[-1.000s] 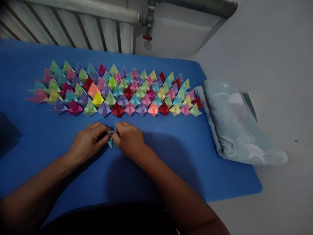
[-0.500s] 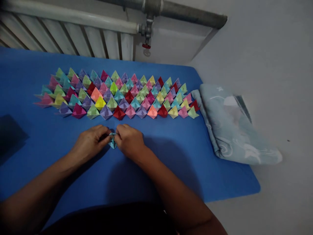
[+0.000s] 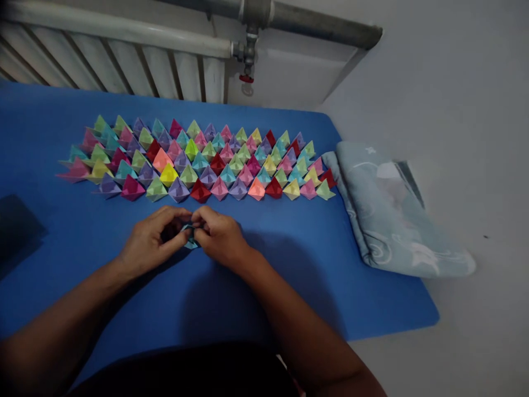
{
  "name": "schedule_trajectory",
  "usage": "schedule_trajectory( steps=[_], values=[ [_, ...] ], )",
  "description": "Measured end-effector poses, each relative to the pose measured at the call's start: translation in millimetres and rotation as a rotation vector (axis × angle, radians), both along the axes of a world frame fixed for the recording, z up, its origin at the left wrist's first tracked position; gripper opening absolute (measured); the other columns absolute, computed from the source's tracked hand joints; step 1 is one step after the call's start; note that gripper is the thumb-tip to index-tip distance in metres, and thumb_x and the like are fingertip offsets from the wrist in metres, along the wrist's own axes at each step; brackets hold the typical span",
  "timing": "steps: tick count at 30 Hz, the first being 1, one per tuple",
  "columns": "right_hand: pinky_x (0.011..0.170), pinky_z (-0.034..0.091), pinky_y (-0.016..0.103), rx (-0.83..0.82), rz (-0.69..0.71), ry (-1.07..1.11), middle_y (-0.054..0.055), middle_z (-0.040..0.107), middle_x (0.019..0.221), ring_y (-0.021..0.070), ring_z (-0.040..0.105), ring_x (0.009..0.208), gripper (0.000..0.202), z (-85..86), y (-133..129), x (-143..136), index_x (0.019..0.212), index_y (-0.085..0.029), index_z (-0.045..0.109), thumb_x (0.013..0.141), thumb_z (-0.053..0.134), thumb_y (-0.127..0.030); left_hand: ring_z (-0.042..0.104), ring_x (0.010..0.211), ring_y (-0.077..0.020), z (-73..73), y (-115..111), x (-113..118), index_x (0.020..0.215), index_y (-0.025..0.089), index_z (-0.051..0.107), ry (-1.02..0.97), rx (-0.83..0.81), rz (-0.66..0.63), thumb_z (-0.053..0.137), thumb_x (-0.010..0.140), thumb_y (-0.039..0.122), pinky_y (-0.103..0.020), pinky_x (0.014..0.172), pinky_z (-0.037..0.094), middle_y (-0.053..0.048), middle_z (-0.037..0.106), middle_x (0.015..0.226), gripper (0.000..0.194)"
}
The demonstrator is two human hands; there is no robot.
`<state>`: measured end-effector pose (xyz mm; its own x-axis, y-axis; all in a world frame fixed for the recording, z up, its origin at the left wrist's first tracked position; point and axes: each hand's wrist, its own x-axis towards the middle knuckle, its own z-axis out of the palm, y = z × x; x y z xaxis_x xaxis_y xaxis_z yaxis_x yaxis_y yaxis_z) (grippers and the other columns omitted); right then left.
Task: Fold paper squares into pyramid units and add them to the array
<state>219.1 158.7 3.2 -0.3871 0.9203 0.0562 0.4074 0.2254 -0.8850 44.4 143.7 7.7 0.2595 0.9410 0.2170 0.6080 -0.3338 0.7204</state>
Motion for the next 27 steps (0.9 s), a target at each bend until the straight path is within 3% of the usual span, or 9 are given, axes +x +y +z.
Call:
schedule_trajectory(
  steps=[7,13,18,21,27],
  values=[
    [0.064,0.045,0.023,0.016,-0.139,0.149,0.000,0.062,0.083,0.0111,0.057,0.069,0.009,6.2,4.2,9.2,0.089,-0.021,0.058,0.081,0.058,-0.025,0.052,0.058,-0.0119,6.2,-2.5,-2.4,0.102,0.021,0.068,0.013,-0.036,0.086,0.053,0.082,0.028,-0.025,0.056,0.044,0.002,0.059,0.073,0.026],
    [0.059,0.043,0.022,-0.065,-0.025,0.054,-0.003,0.058,0.079,0.0074,0.048,0.059,0.018,8.6,-8.7,5.6,0.090,-0.021,0.060,0.076,0.069,-0.027,0.054,0.061,-0.0127,7.8,-3.0,-5.5,0.097,0.021,0.071,-0.017,-0.063,0.223,0.051,0.081,0.025,-0.027,0.061,0.046,0.000,0.059,0.076,0.026],
    [0.062,0.044,0.022,-0.070,-0.049,0.067,-0.002,0.059,0.086,0.0073,0.051,0.062,0.022,9.3,-17.1,-0.8,0.098,-0.020,0.060,0.078,0.068,-0.026,0.059,0.064,-0.0137,9.7,-3.3,-5.8,0.092,0.020,0.069,-0.044,-0.136,0.331,0.048,0.079,0.026,-0.028,0.062,0.048,-0.001,0.061,0.084,0.025],
    [0.064,0.044,0.023,-0.003,-0.034,-0.026,-0.001,0.061,0.089,0.0084,0.052,0.064,0.027,7.9,-17.6,-2.6,0.102,-0.021,0.061,0.076,0.069,-0.021,0.059,0.062,-0.0135,9.6,-4.5,-4.8,0.087,0.020,0.067,-0.052,-0.174,0.330,0.049,0.079,0.028,-0.028,0.061,0.049,-0.001,0.061,0.083,0.021],
    [0.071,0.042,0.023,0.115,-0.038,-0.122,0.000,0.061,0.083,0.0118,0.055,0.074,0.014,2.2,-9.4,0.8,0.087,-0.020,0.064,0.084,0.054,-0.011,0.059,0.063,-0.0159,8.0,-7.3,-6.1,0.078,0.021,0.062,-0.004,-0.220,0.267,0.052,0.079,0.032,-0.028,0.058,0.047,0.000,0.062,0.072,0.015]
  ],
)
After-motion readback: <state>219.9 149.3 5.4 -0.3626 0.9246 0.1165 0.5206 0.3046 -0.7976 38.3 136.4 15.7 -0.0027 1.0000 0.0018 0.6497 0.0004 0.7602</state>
